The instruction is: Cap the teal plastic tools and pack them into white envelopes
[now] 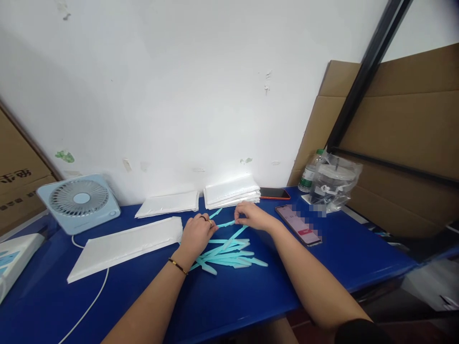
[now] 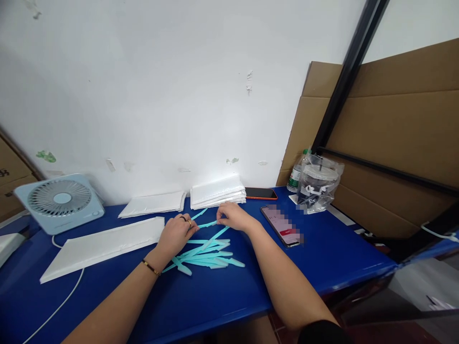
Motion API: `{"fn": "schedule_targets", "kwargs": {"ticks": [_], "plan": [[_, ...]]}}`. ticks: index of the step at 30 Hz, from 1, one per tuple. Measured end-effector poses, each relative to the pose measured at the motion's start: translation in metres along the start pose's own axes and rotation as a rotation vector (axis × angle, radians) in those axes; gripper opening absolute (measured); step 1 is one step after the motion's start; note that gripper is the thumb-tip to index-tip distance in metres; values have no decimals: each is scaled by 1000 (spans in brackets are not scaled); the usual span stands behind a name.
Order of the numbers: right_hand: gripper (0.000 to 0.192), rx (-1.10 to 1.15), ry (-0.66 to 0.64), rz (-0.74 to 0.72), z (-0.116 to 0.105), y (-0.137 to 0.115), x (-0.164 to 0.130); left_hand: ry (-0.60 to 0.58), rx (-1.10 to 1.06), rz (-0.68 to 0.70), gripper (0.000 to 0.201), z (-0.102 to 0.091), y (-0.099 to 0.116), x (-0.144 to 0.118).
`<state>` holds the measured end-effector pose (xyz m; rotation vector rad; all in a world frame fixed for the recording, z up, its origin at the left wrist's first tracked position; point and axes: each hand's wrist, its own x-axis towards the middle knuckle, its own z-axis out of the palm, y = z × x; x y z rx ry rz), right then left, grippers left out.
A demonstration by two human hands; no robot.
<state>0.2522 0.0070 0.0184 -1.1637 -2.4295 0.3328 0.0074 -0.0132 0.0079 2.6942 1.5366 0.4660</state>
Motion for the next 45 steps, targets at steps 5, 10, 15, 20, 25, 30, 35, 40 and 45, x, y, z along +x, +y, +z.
{"fn": "schedule_targets", "kwargs": {"ticks": [5, 10, 15, 20, 25, 30, 35, 40, 45], "plan": [[9, -62, 37, 195, -16, 26, -18, 35, -37, -116, 30, 7, -16, 2], [17, -44, -85, 156, -14, 28, -24, -16, -169, -137, 29, 17, -23, 3], [13, 10, -189, 156, -8, 21, -19, -61, -311, -54, 22, 17, -19, 13], [12, 96, -196, 117, -9, 19, -20, -45, -314, 2, 25, 5, -8, 20], [15, 188, -136, 178, -11, 7, -17, -83, -359, 94, 32, -4, 4, 13], [17, 241, -95, 174, -11, 5, -17, -129, -251, 104, 21, -1, 6, 13], [15, 153, -13, 308, -19, 20, -23, -59, -94, 3, 20, -4, -8, 17], [17, 117, 29, 179, -16, 11, -21, -157, -157, -24, 23, -14, -15, 10], [19, 137, -102, 68, 6, -17, -10, -283, -213, 27, 18, -11, -14, 4]]}}
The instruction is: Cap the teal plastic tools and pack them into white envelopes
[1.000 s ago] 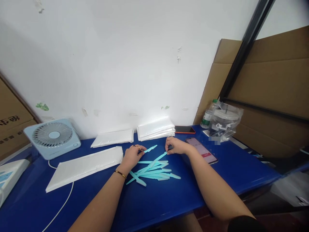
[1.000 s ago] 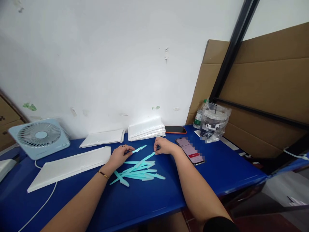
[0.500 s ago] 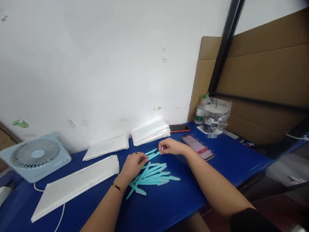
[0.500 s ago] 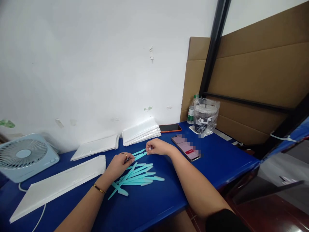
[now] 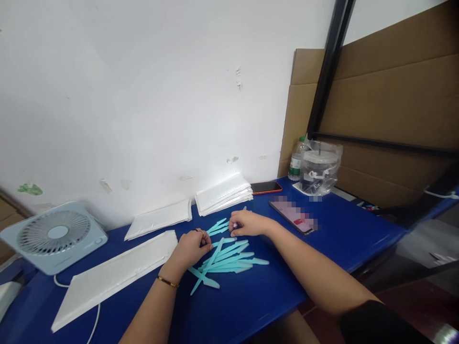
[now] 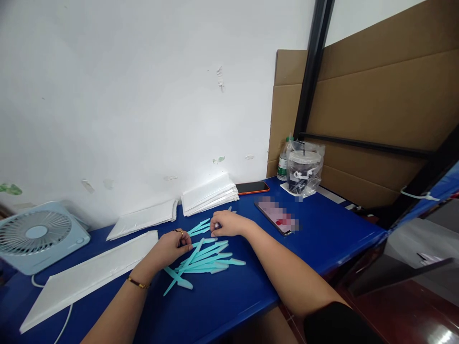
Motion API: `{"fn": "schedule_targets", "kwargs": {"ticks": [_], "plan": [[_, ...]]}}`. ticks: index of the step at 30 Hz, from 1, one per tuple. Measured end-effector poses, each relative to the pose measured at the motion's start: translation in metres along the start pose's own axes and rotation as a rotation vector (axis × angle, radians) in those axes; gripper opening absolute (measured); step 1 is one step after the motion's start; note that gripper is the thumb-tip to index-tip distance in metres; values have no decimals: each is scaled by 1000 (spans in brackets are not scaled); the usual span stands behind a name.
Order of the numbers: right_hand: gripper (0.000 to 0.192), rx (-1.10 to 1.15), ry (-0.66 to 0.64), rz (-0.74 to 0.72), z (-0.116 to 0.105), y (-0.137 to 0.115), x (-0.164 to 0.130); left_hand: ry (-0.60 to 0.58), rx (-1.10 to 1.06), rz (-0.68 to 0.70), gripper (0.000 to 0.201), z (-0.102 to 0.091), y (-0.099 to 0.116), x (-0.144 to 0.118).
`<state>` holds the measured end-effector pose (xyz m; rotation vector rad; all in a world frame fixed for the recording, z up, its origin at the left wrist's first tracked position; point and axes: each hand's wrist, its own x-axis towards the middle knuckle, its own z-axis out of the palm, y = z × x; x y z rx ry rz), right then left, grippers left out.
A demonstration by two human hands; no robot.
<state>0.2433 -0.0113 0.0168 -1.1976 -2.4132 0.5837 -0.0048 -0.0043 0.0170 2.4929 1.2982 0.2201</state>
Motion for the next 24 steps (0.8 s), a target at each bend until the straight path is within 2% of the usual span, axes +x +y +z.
{"fn": "schedule_targets", "kwargs": {"ticks": [3, 6, 8, 13, 17, 20, 22, 24], "plan": [[27, 1, -14, -55, 11, -8, 6, -11, -26, -6, 18, 5, 1, 2], [25, -17, -10, -109, 16, -10, 10, -10, -28, 1, 17, 6, 4, 3], [23, -32, 1, -83, 16, -9, 10, 21, -18, -5, 16, 4, 5, 3], [15, -8, -25, 45, 1, 8, 1, 101, 3, -31, 16, 1, 2, 6], [15, -86, 96, 171, -16, 24, -7, 161, -12, -91, 17, 0, 0, 7], [16, -142, 158, 116, -18, 20, -8, 209, -15, -102, 24, -3, 5, 3], [15, -98, 111, 12, -12, 9, -5, 135, -23, -67, 30, -4, 10, -1], [18, -48, 22, -78, -1, -5, 0, -9, -42, -36, 32, -3, 14, -5]]}}
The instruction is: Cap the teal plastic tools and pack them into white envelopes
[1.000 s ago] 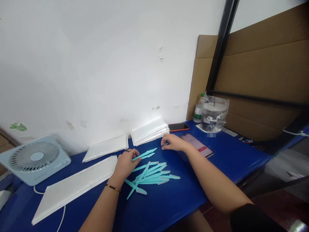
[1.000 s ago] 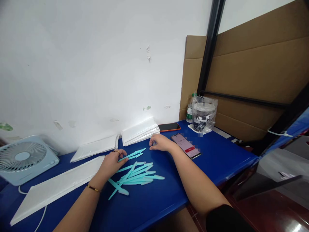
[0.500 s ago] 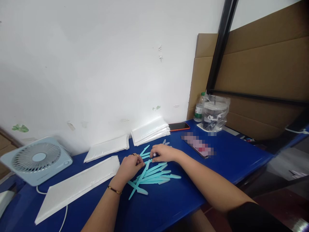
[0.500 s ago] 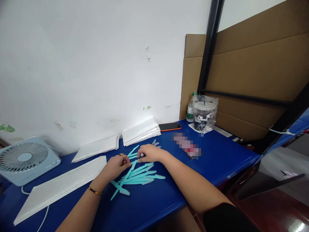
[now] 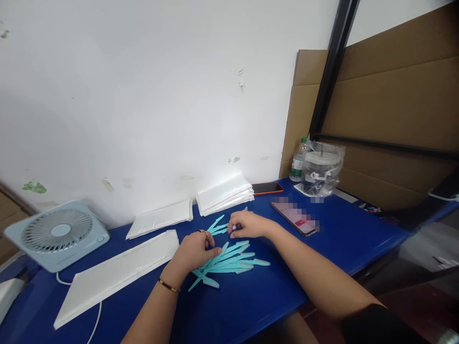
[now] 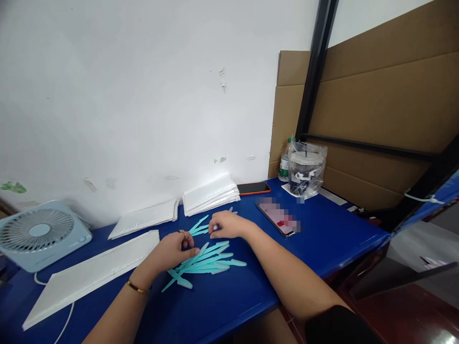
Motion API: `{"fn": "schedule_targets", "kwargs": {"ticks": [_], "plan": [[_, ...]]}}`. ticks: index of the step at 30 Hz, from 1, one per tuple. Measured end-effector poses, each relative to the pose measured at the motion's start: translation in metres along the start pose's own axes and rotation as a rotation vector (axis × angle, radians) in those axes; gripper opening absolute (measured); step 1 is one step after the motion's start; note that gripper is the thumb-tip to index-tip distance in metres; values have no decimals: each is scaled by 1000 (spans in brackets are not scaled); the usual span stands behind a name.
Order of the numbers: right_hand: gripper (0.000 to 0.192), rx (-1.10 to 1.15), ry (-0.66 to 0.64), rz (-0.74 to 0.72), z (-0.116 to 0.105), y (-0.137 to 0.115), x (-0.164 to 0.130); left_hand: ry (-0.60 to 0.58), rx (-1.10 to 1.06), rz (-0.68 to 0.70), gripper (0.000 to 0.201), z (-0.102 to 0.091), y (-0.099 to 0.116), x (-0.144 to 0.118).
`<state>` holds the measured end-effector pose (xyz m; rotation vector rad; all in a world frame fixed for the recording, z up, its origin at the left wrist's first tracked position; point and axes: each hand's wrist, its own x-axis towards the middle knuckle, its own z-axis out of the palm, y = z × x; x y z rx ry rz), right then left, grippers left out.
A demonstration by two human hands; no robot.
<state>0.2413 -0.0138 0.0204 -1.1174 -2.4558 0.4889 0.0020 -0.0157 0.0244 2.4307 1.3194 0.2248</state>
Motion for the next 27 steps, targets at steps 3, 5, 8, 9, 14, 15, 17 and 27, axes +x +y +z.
{"fn": "schedule_targets", "kwargs": {"ticks": [3, 5, 8, 9, 14, 15, 17, 27], "plan": [[21, 32, -100, -87, 12, -15, 8, -140, -27, 6, 25, 4, 2, -2], [18, 58, -147, -92, 14, -19, 10, -142, -46, 8, 21, 6, 3, -1], [16, 104, -157, -22, 8, -16, 8, -91, -60, 32, 24, 5, 6, 0], [17, 118, -139, 7, 4, -13, 6, -72, -55, 41, 25, 4, 7, 1], [22, 151, -30, 155, -18, 15, -8, 85, 56, 67, 23, 2, 6, 5], [22, 139, -15, 201, -21, 21, -11, 121, 70, 61, 23, 3, 5, 7], [22, 87, 28, 291, -25, 30, -15, 171, 67, 34, 25, 4, 1, 10], [10, 8, 78, 178, -9, 22, -8, -116, 85, -41, 19, -21, -28, -10]]}}
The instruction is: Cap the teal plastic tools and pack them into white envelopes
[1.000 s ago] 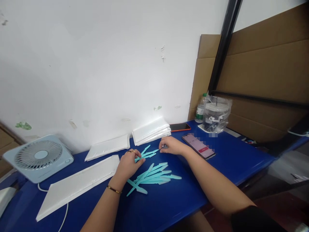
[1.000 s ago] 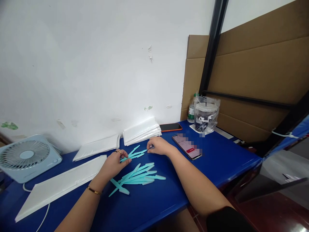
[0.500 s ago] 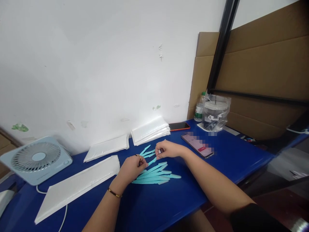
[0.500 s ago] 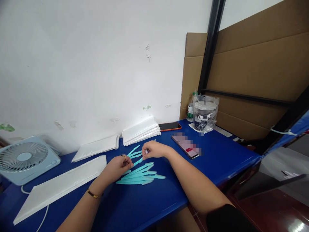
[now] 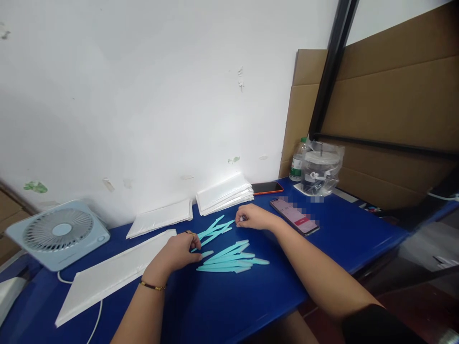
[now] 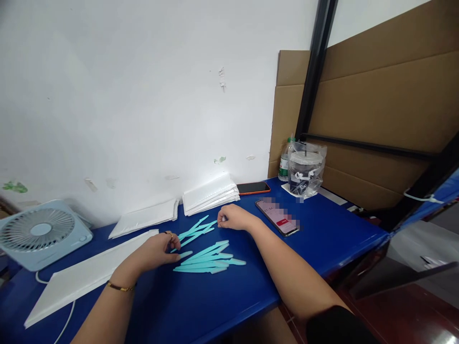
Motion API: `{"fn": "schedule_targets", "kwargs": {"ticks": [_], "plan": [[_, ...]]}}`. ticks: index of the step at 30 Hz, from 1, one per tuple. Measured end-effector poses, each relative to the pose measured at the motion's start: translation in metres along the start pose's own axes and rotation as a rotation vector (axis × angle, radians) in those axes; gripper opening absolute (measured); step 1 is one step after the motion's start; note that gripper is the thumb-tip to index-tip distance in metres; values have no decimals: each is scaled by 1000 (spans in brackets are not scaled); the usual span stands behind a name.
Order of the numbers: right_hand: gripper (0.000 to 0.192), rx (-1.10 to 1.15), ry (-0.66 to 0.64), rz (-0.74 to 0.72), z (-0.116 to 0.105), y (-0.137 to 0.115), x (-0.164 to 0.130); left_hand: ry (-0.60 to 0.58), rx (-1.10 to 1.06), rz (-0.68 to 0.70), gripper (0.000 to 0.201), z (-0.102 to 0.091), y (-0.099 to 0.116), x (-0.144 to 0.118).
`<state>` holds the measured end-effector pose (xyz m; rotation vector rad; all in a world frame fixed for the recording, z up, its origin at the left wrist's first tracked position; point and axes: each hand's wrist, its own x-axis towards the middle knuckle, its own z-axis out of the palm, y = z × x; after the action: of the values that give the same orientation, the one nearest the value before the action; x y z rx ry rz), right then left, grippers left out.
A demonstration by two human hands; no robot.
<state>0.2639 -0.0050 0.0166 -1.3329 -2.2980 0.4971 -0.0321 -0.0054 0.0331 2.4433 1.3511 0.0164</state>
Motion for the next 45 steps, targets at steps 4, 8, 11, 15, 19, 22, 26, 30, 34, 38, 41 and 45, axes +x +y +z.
{"fn": "schedule_targets", "kwargs": {"ticks": [4, 8, 11, 15, 19, 22, 26, 30, 34, 38, 41, 45], "plan": [[14, 27, -26, -36, 6, -13, 1, -53, 51, -57, 8, -3, -2, -5], [35, 150, -74, -52, 12, -37, 2, 67, -86, 32, 11, -2, 20, -1], [37, 245, -138, -70, 14, -49, 3, 148, -177, 101, 13, 2, 38, 3], [29, 328, -188, -31, 10, -42, 3, 212, -244, 141, 16, 12, 46, 12], [26, 266, -149, 42, 1, -15, 2, 255, -170, 101, 18, 20, 40, 22], [23, 116, -68, 100, -6, 3, 0, 298, -95, 55, 18, 24, 32, 26], [19, -34, 72, 105, -15, 9, -5, 360, -69, 21, 42, 30, 23, 30], [23, 35, -140, 9, -10, -6, -6, 290, -74, 20, 31, 35, 17, 35], [22, 8, -337, -17, 3, -22, -3, 288, -113, 27, 29, 32, 15, 34], [15, -9, -320, -45, 8, -32, -1, 353, -149, 85, 34, 25, 26, 25], [11, 27, -232, -54, 10, -35, -1, 242, -142, 156, 31, 22, 38, 20], [11, 122, -159, -7, 8, -27, 0, 191, -76, 147, 20, 21, 40, 20]]}}
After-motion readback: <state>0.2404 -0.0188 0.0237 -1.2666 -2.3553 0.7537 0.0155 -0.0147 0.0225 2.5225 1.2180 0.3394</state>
